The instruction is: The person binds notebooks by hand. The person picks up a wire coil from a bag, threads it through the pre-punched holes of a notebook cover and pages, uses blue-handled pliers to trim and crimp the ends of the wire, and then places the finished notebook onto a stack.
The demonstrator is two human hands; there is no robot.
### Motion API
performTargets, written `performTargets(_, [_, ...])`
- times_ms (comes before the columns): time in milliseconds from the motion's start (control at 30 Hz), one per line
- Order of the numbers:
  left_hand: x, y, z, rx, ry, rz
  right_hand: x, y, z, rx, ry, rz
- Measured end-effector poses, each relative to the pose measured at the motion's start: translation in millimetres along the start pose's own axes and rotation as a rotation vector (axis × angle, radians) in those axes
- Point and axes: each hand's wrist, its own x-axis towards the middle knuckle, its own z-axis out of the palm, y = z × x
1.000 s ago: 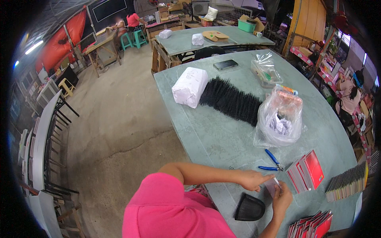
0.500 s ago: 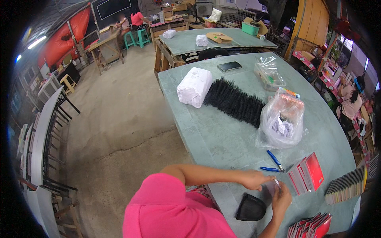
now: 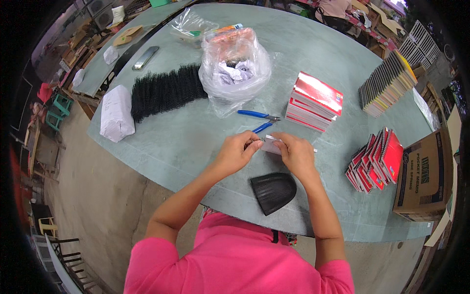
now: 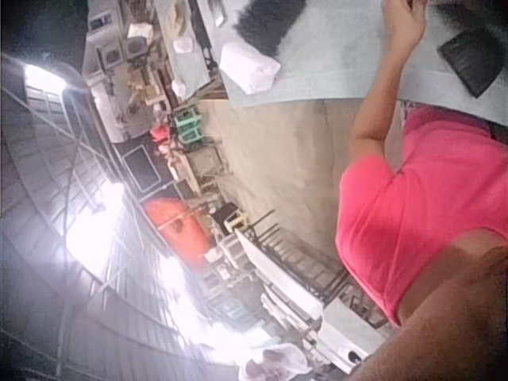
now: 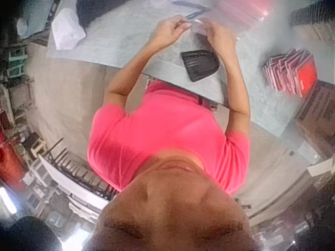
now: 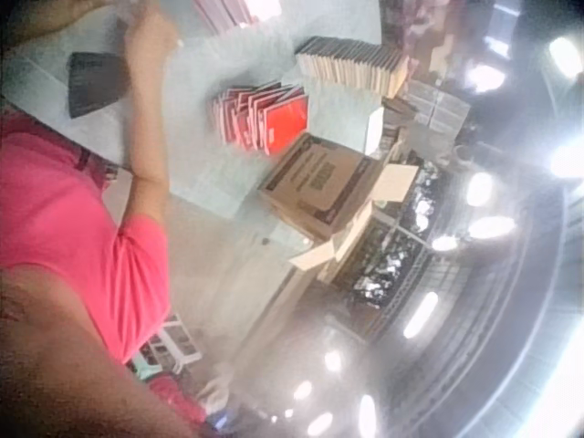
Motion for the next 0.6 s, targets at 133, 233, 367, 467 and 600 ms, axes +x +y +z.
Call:
performTargets(133, [0,1,2,0.021,0.075,0.147,3,2,1,-0.036,-0.011,0.017])
performTargets(233, [-1,-4,4,0.028,0.059,0.14,0,3,2,-0.001,-0.02,0.012])
performTargets(367, [4,0,-3,0.029,0.019,0.098,-2,5,5,-0.041,0.016,-0.087])
performTargets(467, [17,27,-10,0.09,0.06,0.206,-3,8,3,-0.133,-0.05,-0.091])
performTargets(600, [50,41,-24,0.238,0.11,0.376,-9,-2,-1,-0.134,-0.136,-0.06])
